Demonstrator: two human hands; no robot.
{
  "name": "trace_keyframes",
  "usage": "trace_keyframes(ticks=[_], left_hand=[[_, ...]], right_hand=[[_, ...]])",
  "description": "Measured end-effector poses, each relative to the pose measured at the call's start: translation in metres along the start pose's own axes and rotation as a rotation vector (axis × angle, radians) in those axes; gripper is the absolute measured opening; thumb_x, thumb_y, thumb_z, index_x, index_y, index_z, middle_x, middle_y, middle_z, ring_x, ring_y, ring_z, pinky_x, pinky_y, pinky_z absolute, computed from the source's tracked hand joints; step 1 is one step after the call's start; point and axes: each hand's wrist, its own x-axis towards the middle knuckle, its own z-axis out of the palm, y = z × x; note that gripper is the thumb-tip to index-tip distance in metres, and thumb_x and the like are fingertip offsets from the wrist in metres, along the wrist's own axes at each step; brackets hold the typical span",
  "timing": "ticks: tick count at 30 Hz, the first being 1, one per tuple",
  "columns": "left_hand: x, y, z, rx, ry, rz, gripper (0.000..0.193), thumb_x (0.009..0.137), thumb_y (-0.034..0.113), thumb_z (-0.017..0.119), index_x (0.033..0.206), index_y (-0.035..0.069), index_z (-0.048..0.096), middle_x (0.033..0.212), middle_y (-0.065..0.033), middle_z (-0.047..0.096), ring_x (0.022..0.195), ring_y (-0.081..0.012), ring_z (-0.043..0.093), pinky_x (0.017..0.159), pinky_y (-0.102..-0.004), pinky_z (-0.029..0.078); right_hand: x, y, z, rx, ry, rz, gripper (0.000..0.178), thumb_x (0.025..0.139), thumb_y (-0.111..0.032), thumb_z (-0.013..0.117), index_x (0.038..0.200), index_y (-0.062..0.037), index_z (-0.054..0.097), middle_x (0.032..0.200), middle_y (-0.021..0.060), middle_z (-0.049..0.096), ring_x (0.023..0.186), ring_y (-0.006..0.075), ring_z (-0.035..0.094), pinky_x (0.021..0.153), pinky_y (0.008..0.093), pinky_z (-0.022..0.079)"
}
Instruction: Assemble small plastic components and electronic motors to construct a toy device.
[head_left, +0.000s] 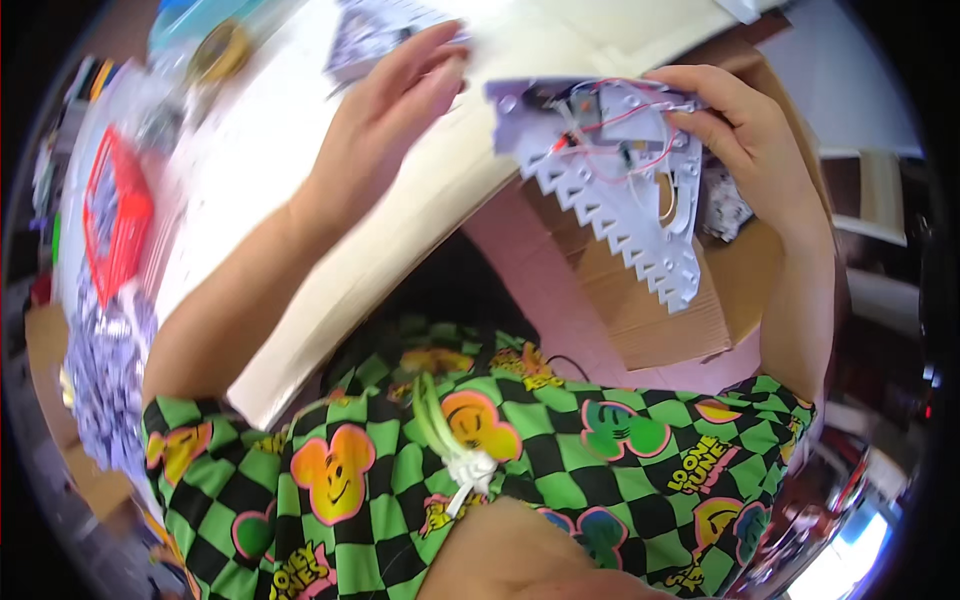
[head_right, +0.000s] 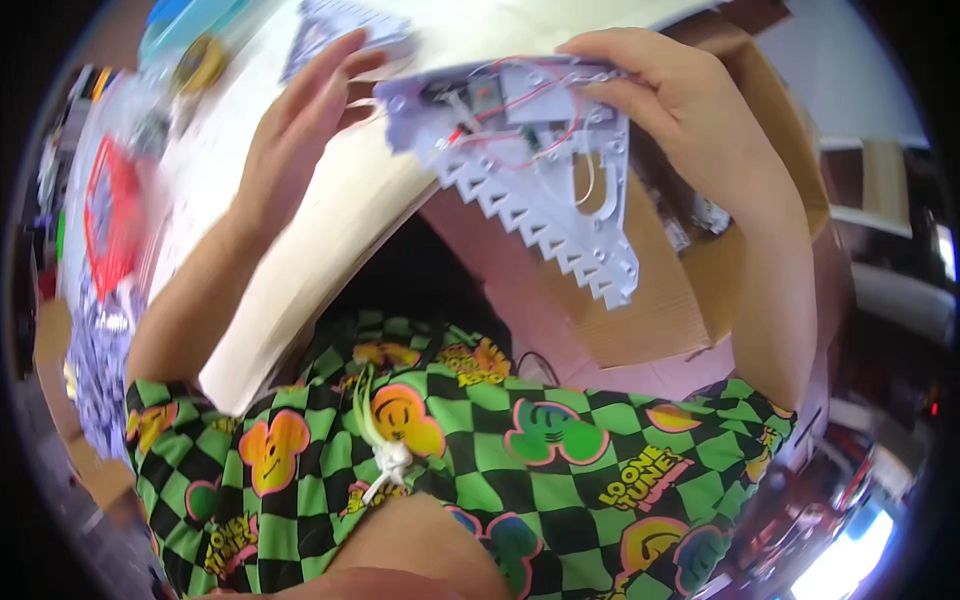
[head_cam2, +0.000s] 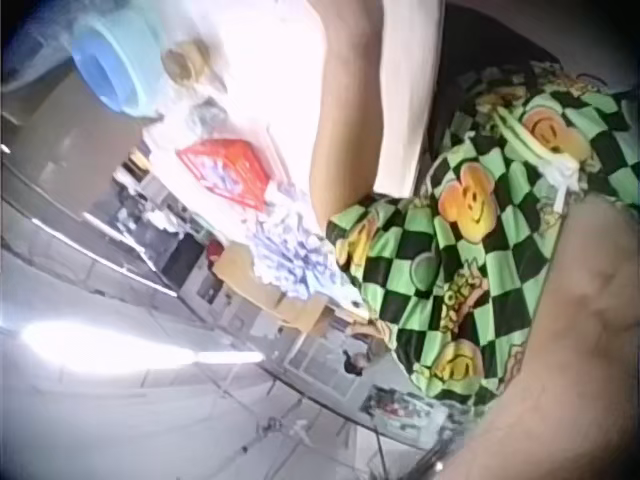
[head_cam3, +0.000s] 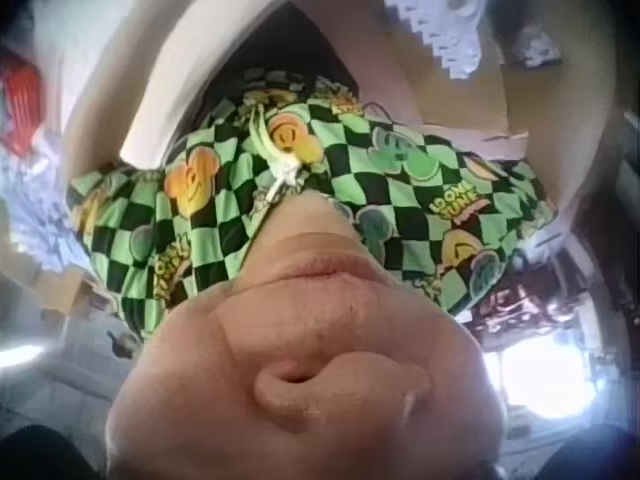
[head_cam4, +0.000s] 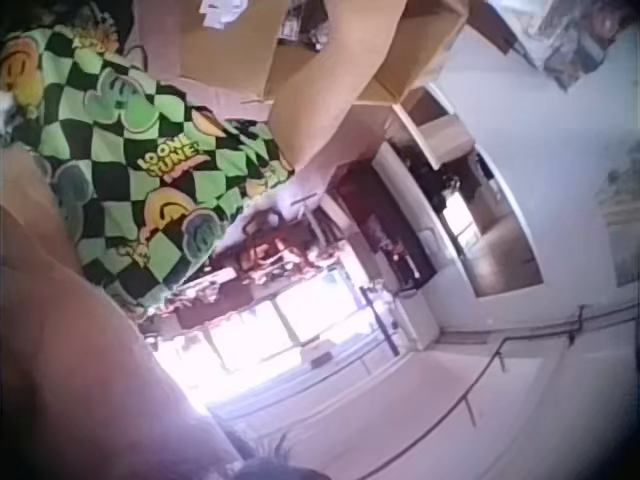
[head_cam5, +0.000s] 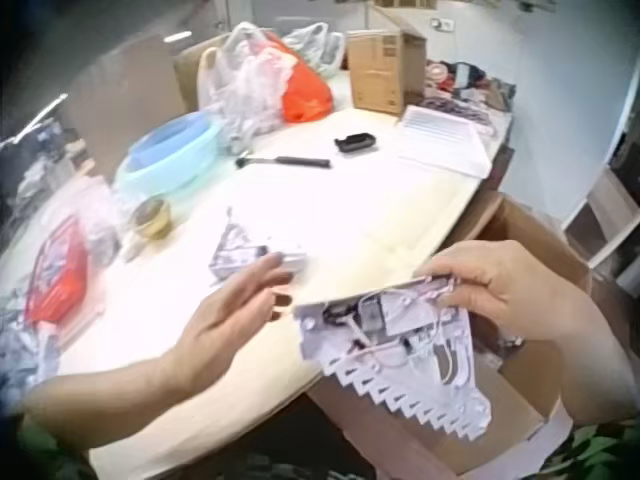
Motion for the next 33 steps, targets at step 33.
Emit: trace_keyframes(ticks=[33], left_hand=[[-0.183, 0.002, -0.005, -1.035, 0.575, -0.163, 0.05, 0.092, 0.014, 0.047, 0.139, 0.005, 0.033, 0.126, -0.0055, 0.052, 0.114, -0.0126, 0.049, 0.093, -0.0254, 0.036]], right_hand=[[0.08, -0.131, 0.178, -0.077, -0.395, 0.042, 0.039, 0.085, -0.026, 0.066, 0.11, 0.0007, 0.053, 0.08, 0.0147, 0.063, 0.064, 0.0169, 0.062, 0.062, 0.0279, 0.05]])
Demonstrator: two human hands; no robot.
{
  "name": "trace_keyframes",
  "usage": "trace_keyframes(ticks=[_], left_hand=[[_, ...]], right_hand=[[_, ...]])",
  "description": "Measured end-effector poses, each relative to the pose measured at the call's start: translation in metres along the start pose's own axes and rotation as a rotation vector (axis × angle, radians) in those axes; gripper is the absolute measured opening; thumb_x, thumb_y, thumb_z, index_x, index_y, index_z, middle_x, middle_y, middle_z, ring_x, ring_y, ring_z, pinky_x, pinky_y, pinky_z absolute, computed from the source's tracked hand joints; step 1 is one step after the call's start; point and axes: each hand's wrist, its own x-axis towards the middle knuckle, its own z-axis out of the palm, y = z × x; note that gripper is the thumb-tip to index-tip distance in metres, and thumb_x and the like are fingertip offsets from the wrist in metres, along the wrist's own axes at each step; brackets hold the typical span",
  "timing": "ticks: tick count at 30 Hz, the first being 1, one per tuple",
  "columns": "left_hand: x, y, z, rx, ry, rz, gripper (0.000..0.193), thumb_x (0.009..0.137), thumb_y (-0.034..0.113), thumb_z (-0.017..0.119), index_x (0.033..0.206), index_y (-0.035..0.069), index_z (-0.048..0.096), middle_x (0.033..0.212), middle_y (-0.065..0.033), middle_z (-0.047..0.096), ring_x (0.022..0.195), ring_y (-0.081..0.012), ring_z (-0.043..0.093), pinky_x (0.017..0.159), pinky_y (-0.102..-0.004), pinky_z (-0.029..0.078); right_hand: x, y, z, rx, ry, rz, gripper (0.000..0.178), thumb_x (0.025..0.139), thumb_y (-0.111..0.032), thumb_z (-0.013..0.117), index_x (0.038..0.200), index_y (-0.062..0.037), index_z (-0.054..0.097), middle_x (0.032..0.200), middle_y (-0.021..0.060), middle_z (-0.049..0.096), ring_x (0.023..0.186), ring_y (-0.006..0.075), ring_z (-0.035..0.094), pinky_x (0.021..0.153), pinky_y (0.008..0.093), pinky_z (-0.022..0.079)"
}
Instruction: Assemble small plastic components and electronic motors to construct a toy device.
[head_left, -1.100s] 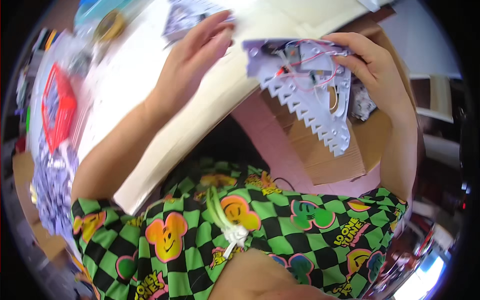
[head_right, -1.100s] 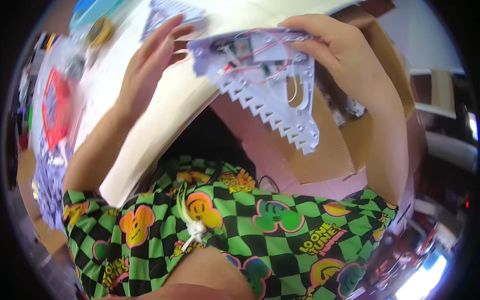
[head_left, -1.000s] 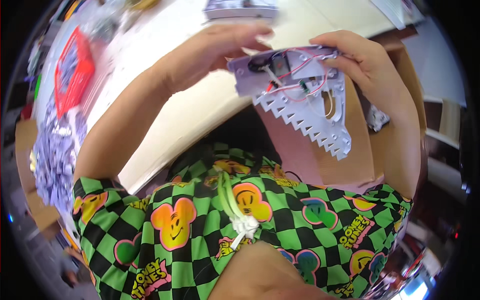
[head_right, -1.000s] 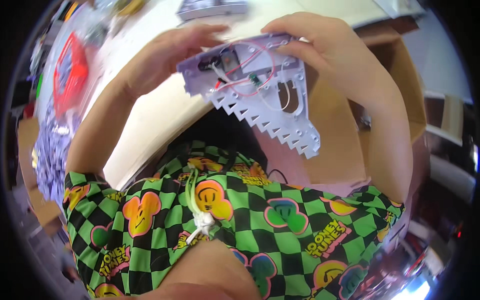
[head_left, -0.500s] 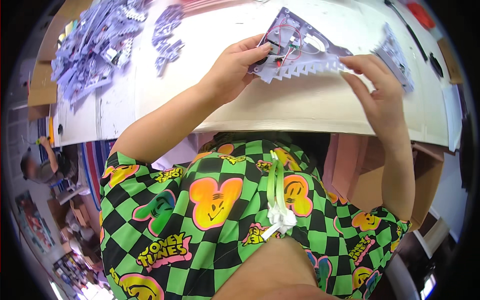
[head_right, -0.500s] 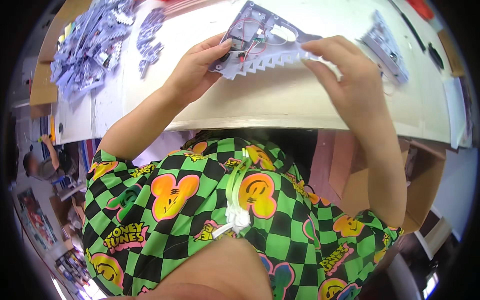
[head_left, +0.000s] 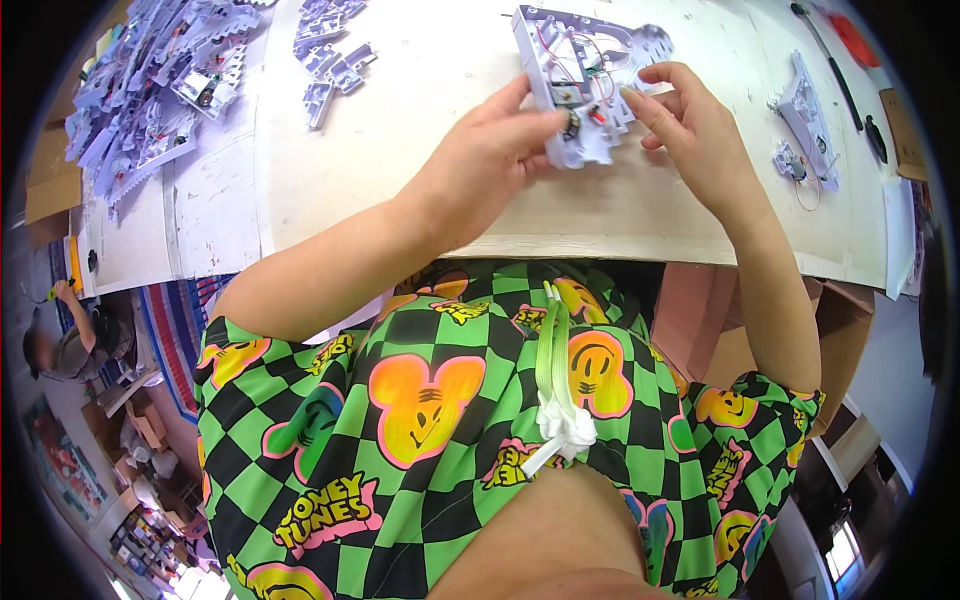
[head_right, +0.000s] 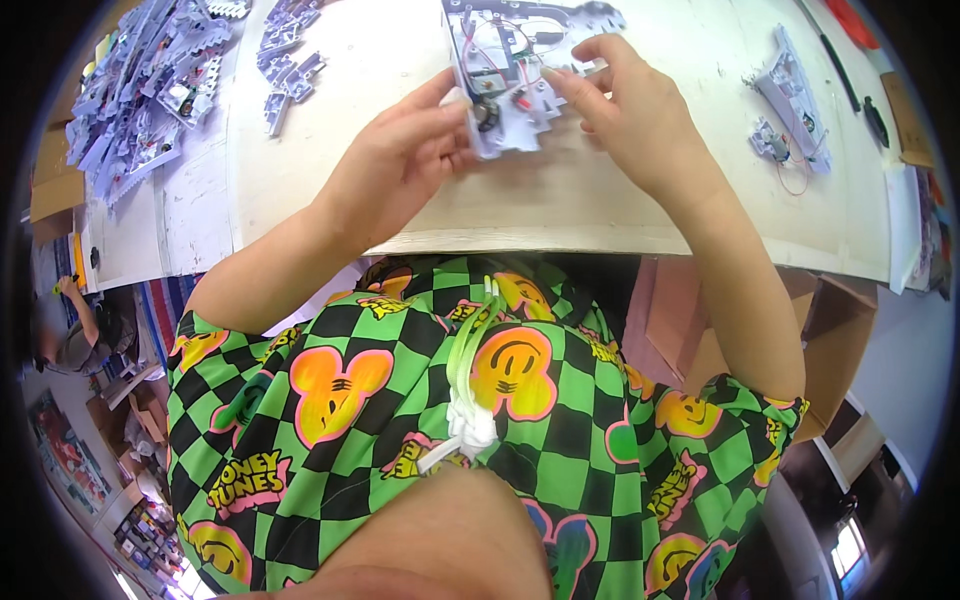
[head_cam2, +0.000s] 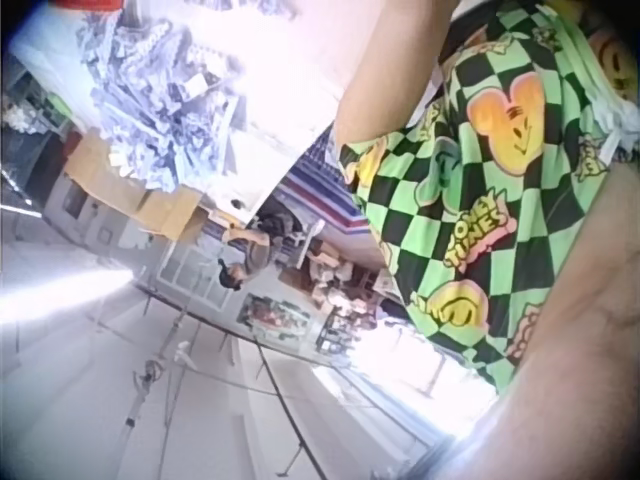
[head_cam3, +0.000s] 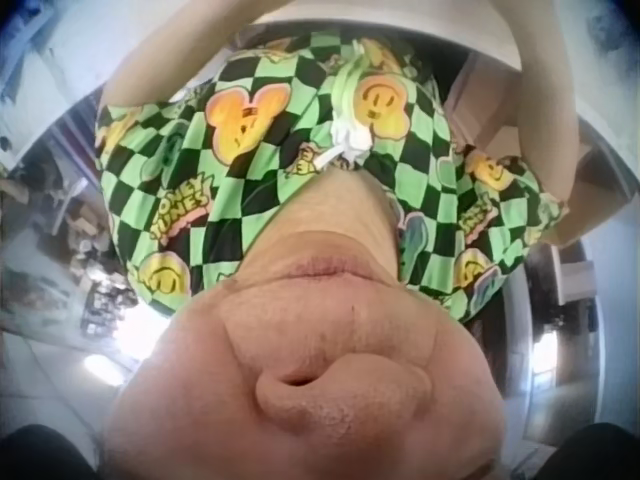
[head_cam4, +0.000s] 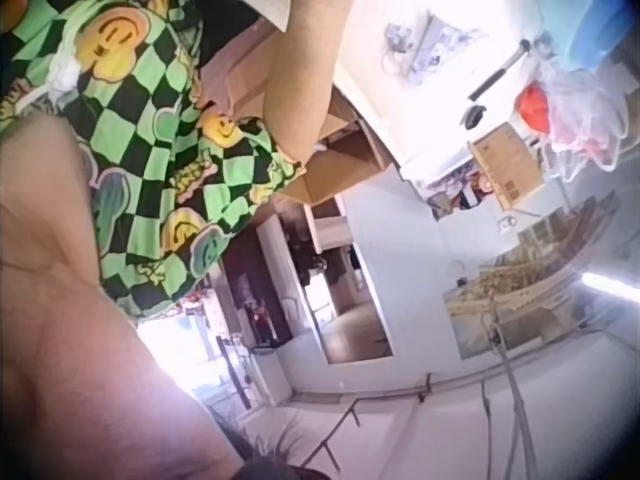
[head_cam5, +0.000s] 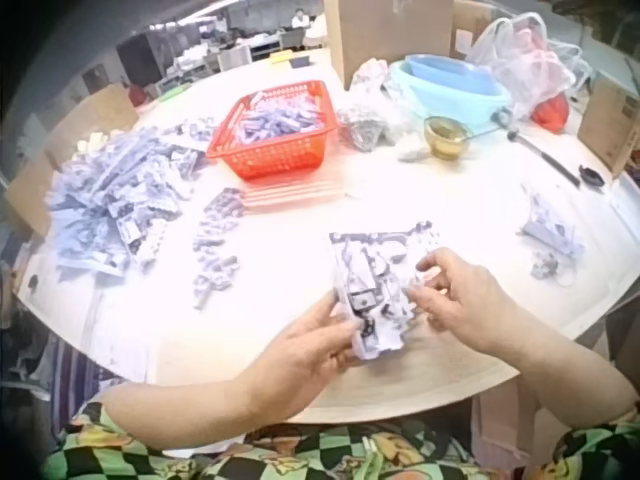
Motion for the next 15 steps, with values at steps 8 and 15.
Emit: trace_keyframes(ticks=[8, 15], left_hand=[[-0.009, -0.013, 0.011, 0.095, -0.079, -0.232, 0.053, 0.092, 0.021, 0.052, 0.139, 0.003, 0.035, 0.13, -0.0074, 0.05, 0.113, -0.0176, 0.051, 0.094, -0.0292, 0.039], [0.02, 0.011, -0.017, 0.559, -0.058, -0.153, 0.047, 0.089, 0.019, 0.055, 0.132, 0.002, 0.046, 0.104, -0.0029, 0.062, 0.088, -0.0077, 0.055, 0.077, -0.0227, 0.045]], right_hand=[[0.0, 0.031, -0.009, 0.104, 0.025, -0.065, 0.037, 0.084, -0.022, 0.065, 0.109, 0.0021, 0.053, 0.095, 0.0133, 0.061, 0.069, 0.0148, 0.063, 0.063, 0.0256, 0.05], [-0.014, 0.027, -0.002, -0.011, -0.028, -0.131, 0.021, 0.083, -0.018, 0.065, 0.095, -0.0017, 0.059, 0.081, 0.0098, 0.065, 0.067, 0.0174, 0.063, 0.064, 0.0278, 0.049]])
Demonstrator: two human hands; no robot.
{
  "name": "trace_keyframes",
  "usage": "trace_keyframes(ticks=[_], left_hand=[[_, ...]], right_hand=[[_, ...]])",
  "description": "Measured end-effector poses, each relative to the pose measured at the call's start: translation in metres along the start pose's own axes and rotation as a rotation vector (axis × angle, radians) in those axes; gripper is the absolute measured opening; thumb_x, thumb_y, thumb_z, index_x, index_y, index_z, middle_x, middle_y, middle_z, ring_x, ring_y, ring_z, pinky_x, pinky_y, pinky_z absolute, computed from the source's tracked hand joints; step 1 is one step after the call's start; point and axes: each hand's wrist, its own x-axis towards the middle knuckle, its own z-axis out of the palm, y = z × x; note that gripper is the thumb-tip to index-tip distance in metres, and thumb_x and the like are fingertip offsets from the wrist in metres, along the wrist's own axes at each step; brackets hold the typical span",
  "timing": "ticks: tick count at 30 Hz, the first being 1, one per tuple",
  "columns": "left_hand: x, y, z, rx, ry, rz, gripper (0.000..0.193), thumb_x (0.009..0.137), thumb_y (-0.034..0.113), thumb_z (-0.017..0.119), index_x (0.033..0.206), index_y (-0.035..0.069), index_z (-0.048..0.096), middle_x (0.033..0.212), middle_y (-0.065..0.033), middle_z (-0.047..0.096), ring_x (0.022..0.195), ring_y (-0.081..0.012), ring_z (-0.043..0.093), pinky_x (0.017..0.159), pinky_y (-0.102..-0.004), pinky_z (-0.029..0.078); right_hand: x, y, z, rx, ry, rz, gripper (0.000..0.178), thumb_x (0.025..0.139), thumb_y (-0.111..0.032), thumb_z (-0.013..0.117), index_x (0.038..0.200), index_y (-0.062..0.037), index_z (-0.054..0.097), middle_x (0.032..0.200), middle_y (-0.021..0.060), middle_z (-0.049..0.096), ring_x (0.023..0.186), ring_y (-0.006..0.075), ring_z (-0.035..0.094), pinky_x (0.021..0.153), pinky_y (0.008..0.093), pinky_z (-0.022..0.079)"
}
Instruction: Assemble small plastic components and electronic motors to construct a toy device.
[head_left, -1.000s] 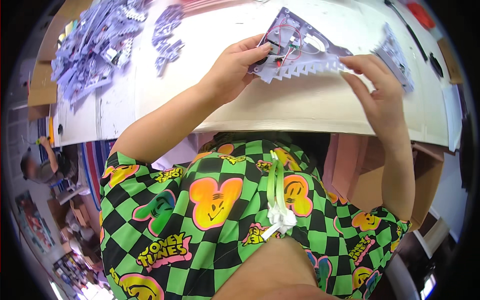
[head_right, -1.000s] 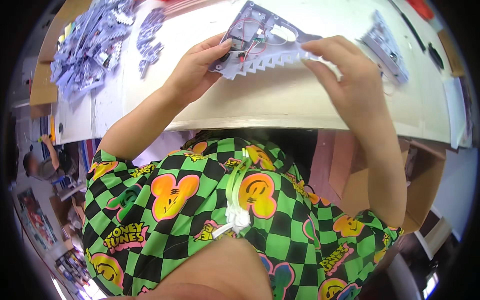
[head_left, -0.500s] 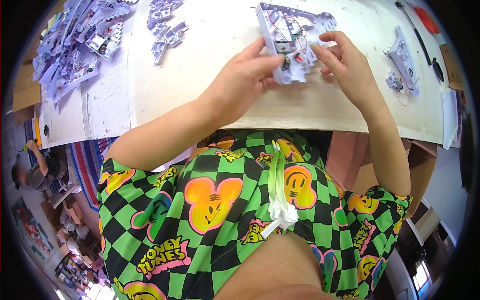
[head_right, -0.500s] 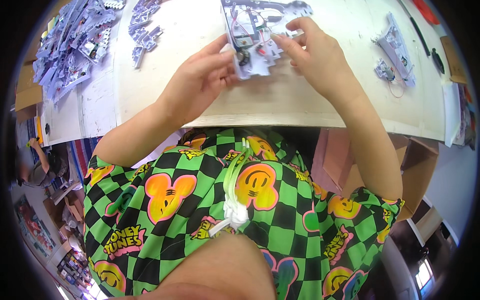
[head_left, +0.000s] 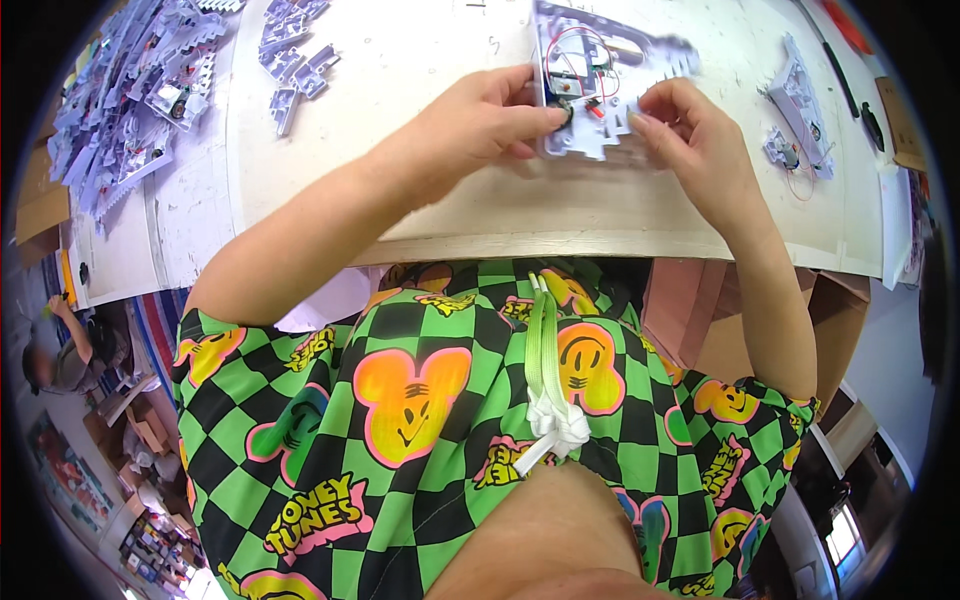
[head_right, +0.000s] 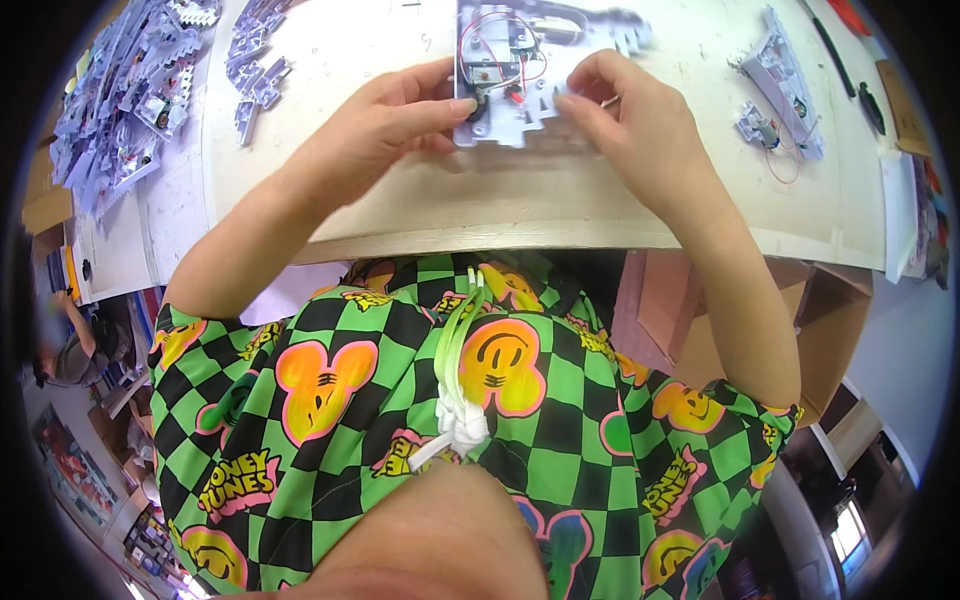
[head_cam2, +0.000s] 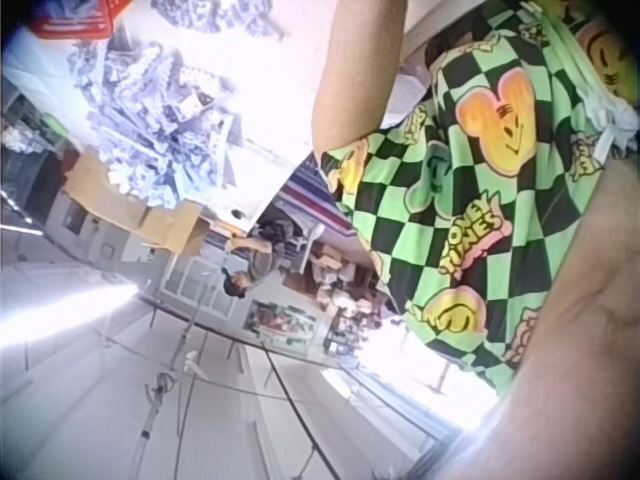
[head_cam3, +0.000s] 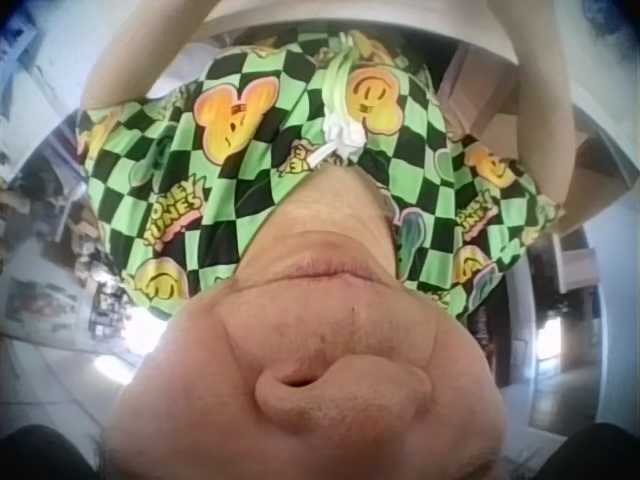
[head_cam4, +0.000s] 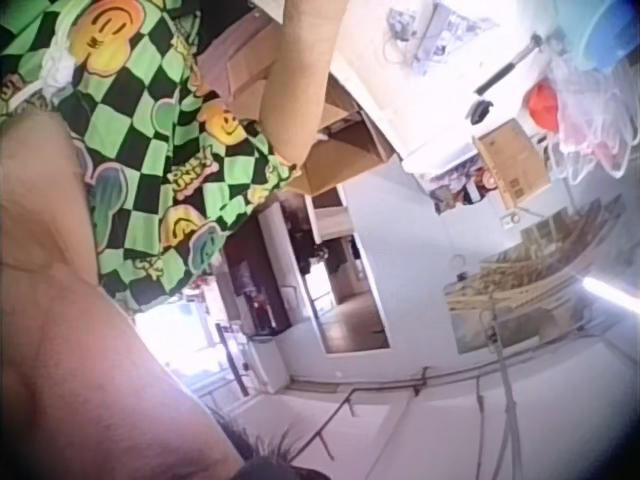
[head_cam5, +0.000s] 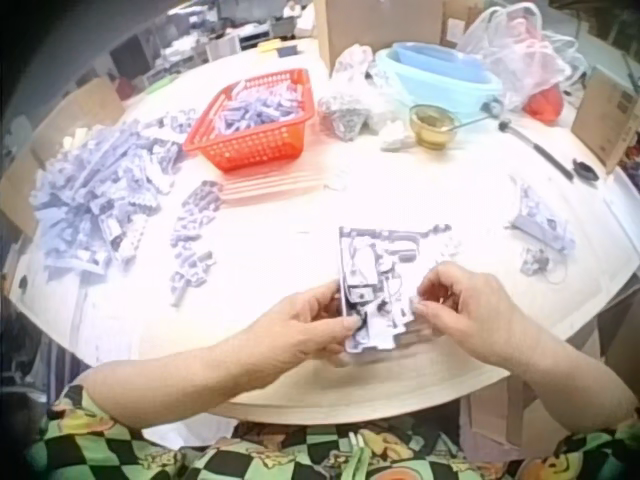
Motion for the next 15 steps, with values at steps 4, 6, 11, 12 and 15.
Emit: trace_keyframes(ticks=[4, 6, 11, 12, 15], left_hand=[[0.006, 0.019, -0.023, 0.372, -0.009, 0.01, 0.047, 0.086, 0.011, 0.051, 0.132, 0.002, 0.048, 0.091, -0.0047, 0.064, 0.077, -0.0068, 0.055, 0.071, -0.0217, 0.044], [0.011, 0.021, -0.03, 0.413, 0.02, 0.016, 0.044, 0.086, 0.011, 0.051, 0.129, 0.002, 0.051, 0.092, -0.0049, 0.064, 0.077, -0.0067, 0.055, 0.072, -0.0219, 0.045], [-0.008, 0.026, -0.041, 0.718, 0.142, 0.097, 0.039, 0.081, 0.009, 0.055, 0.119, 0.005, 0.059, 0.096, -0.0116, 0.062, 0.087, -0.0177, 0.059, 0.08, -0.0298, 0.047], [-0.004, 0.018, -0.04, 0.726, 0.129, 0.173, 0.039, 0.079, 0.008, 0.055, 0.118, 0.005, 0.06, 0.099, -0.0148, 0.061, 0.093, -0.0228, 0.058, 0.084, -0.0334, 0.046], [0.013, -0.018, -0.03, 0.651, 0.132, 0.495, 0.038, 0.075, 0.006, 0.056, 0.112, 0.003, 0.062, 0.108, -0.0226, 0.057, 0.108, -0.035, 0.052, 0.094, -0.0398, 0.042]], right_hand=[[-0.001, -0.02, 0.0, -0.192, -0.042, -0.062, 0.016, 0.083, -0.016, 0.063, 0.094, -0.004, 0.06, 0.075, 0.0115, 0.063, 0.063, 0.0228, 0.061, 0.061, 0.0308, 0.048], [0.012, -0.028, -0.003, -0.294, 0.077, -0.292, 0.016, 0.081, -0.012, 0.063, 0.096, -0.0057, 0.061, 0.078, 0.0107, 0.062, 0.065, 0.0259, 0.06, 0.061, 0.0343, 0.047], [0.052, -0.057, 0.016, -0.34, 0.159, -0.7, 0.023, 0.079, -0.008, 0.063, 0.101, -0.0064, 0.062, 0.1, 0.0114, 0.06, 0.085, 0.0281, 0.06, 0.071, 0.037, 0.048], [0.057, -0.051, 0.02, -0.437, 0.136, -0.686, 0.024, 0.078, -0.008, 0.063, 0.102, -0.006, 0.062, 0.1, 0.0118, 0.06, 0.088, 0.0298, 0.059, 0.073, 0.0391, 0.047], [0.06, -0.024, 0.031, -0.687, 0.109, -0.603, 0.029, 0.075, -0.011, 0.066, 0.103, -0.0106, 0.063, 0.103, 0.0102, 0.06, 0.097, 0.0272, 0.056, 0.081, 0.0399, 0.04]])
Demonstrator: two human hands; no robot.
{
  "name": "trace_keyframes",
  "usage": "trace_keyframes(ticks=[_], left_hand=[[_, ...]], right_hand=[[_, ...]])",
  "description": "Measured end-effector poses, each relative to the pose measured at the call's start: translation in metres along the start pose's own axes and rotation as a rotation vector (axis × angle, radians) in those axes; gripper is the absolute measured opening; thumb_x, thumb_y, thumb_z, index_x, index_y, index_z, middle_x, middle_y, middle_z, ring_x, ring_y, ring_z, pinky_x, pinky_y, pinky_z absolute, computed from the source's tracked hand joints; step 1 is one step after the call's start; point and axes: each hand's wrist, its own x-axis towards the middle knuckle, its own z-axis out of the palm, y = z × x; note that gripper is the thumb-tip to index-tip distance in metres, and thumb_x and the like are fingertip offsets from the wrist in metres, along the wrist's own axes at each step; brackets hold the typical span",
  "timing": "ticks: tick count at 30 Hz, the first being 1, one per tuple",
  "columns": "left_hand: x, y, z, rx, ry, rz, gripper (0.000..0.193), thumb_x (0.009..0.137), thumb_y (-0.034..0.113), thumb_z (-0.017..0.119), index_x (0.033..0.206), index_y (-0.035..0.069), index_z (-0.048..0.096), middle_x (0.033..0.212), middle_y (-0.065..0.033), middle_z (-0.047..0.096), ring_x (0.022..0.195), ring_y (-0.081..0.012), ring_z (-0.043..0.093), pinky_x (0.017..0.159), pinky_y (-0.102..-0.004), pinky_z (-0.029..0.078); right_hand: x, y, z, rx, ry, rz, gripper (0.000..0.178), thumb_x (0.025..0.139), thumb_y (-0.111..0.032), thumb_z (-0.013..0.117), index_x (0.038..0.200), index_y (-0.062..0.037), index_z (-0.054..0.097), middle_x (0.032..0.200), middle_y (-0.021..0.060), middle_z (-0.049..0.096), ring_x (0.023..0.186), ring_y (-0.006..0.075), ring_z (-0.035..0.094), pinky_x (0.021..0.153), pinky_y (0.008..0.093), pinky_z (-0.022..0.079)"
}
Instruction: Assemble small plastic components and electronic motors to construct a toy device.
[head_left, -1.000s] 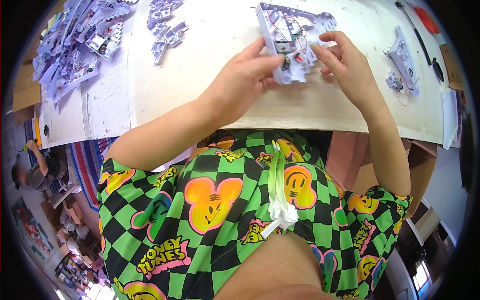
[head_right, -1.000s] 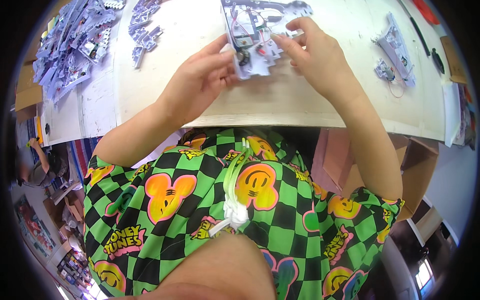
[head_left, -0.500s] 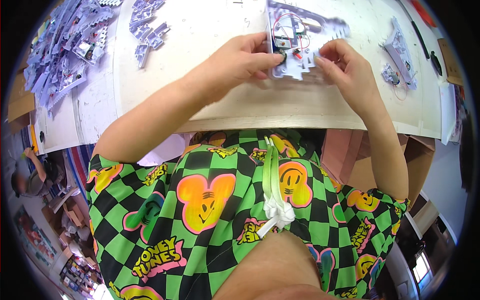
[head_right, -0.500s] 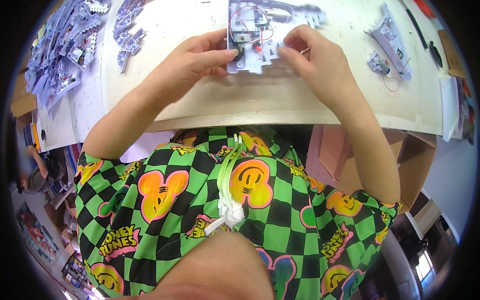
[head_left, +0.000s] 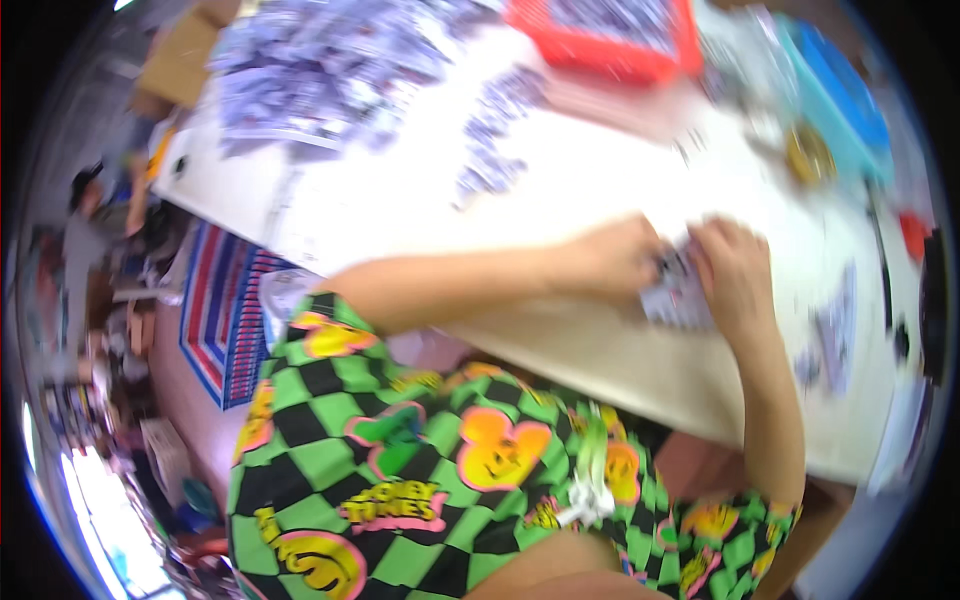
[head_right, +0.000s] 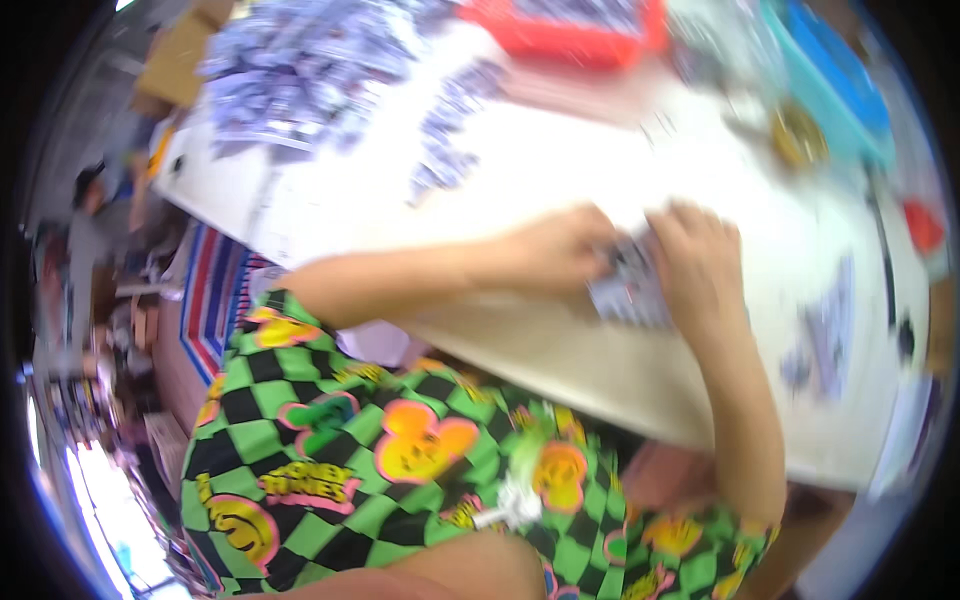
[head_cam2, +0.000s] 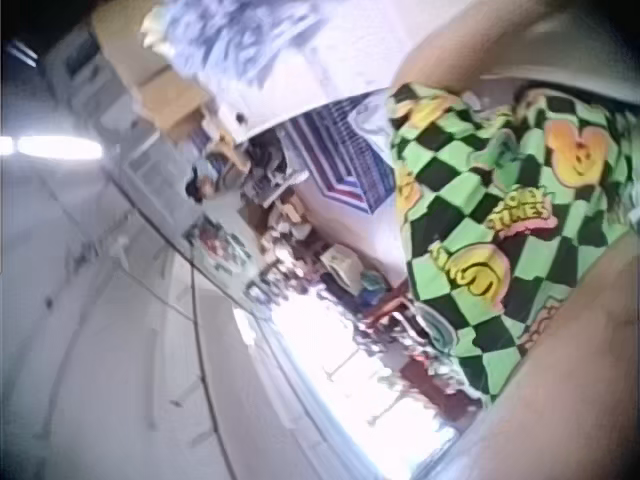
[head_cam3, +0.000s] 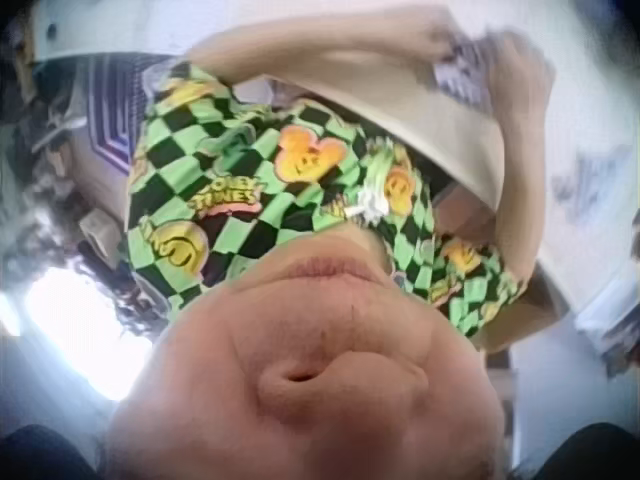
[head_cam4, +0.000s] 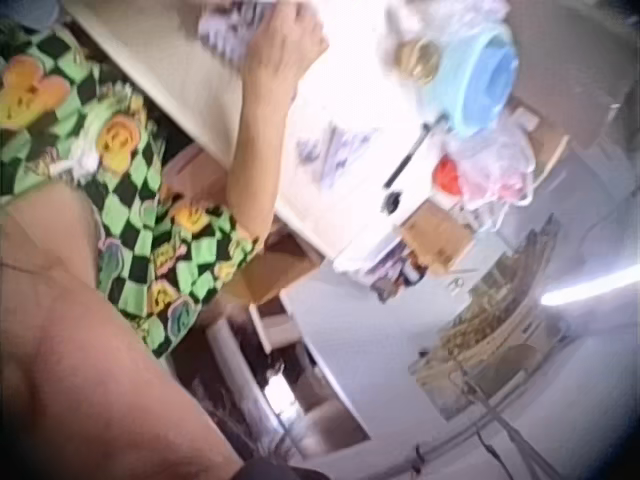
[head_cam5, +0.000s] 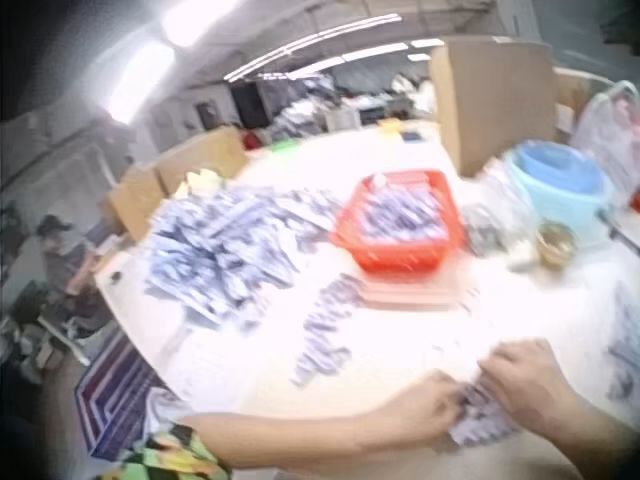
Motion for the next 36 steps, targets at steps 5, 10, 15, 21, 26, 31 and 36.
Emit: trace_keyframes(ticks=[5, 10, 15, 21, 26, 31, 36], left_hand=[[-0.02, 0.03, -0.001, -0.013, 0.014, -0.204, 0.039, 0.076, 0.006, 0.055, 0.114, 0.0, 0.059, 0.108, -0.0228, 0.053, 0.102, -0.0358, 0.053, 0.09, -0.0369, 0.044], [-0.018, 0.034, -0.006, -0.054, 0.044, -0.226, 0.036, 0.077, 0.007, 0.055, 0.112, 0.002, 0.059, 0.106, -0.0215, 0.054, 0.1, -0.0354, 0.053, 0.088, -0.0376, 0.045], [-0.011, 0.028, -0.026, 0.021, 0.053, 0.021, 0.03, 0.076, 0.009, 0.055, 0.104, 0.004, 0.063, 0.097, -0.0202, 0.059, 0.097, -0.0351, 0.054, 0.086, -0.0397, 0.046], [-0.005, 0.031, -0.036, 0.191, 0.157, -0.049, 0.048, 0.075, 0.021, 0.068, 0.117, 0.0, 0.058, 0.11, -0.0213, 0.057, 0.104, -0.0352, 0.054, 0.091, -0.0375, 0.044], [0.009, 0.046, -0.03, 0.082, 0.197, 0.035, 0.053, 0.074, 0.021, 0.074, 0.123, 0.007, 0.057, 0.114, -0.0064, 0.062, 0.102, -0.0171, 0.056, 0.088, -0.0312, 0.04], [0.014, 0.057, -0.027, -0.271, 0.131, -0.137, 0.034, 0.08, 0.011, 0.068, 0.111, -0.001, 0.06, 0.1, -0.0113, 0.066, 0.093, -0.0145, 0.062, 0.082, -0.026, 0.049], [0.009, 0.053, -0.037, -0.499, 0.141, -0.186, 0.032, 0.086, 0.007, 0.062, 0.117, -0.001, 0.056, 0.105, -0.0107, 0.065, 0.095, -0.0152, 0.062, 0.088, -0.0275, 0.049]], right_hand=[[0.002, -0.023, -0.024, 0.036, 0.09, -0.095, 0.011, 0.072, -0.011, 0.067, 0.081, -0.0124, 0.061, 0.08, 0.0017, 0.058, 0.08, 0.0214, 0.056, 0.074, 0.0378, 0.035], [0.009, -0.025, -0.036, 0.08, 0.131, -0.104, 0.01, 0.07, -0.008, 0.068, 0.072, -0.0126, 0.06, 0.073, 0.0014, 0.057, 0.074, 0.0199, 0.055, 0.072, 0.0361, 0.035], [0.018, -0.012, -0.049, 0.373, 0.143, -0.027, 0.003, 0.074, -0.007, 0.066, 0.077, -0.0076, 0.065, 0.076, 0.008, 0.062, 0.068, 0.0259, 0.056, 0.066, 0.0357, 0.039], [0.011, -0.001, -0.032, 0.875, 0.257, 0.189, 0.009, 0.079, -0.001, 0.067, 0.088, 0.001, 0.068, 0.082, 0.0056, 0.063, 0.076, 0.0109, 0.058, 0.068, 0.0226, 0.045], [0.005, -0.005, -0.027, 0.936, 0.32, 0.155, 0.009, 0.08, -0.002, 0.068, 0.088, -0.0009, 0.069, 0.081, 0.003, 0.062, 0.074, 0.009, 0.056, 0.066, 0.0217, 0.044], [-0.003, -0.007, -0.031, 0.926, 0.303, 0.199, 0.008, 0.08, -0.003, 0.068, 0.088, -0.001, 0.069, 0.08, 0.0028, 0.062, 0.073, 0.0088, 0.056, 0.066, 0.022, 0.044], [-0.013, -0.009, -0.037, 0.909, 0.164, 0.303, 0.011, 0.08, -0.006, 0.068, 0.09, -0.0009, 0.069, 0.081, 0.0033, 0.063, 0.072, 0.0091, 0.055, 0.065, 0.0222, 0.045]])
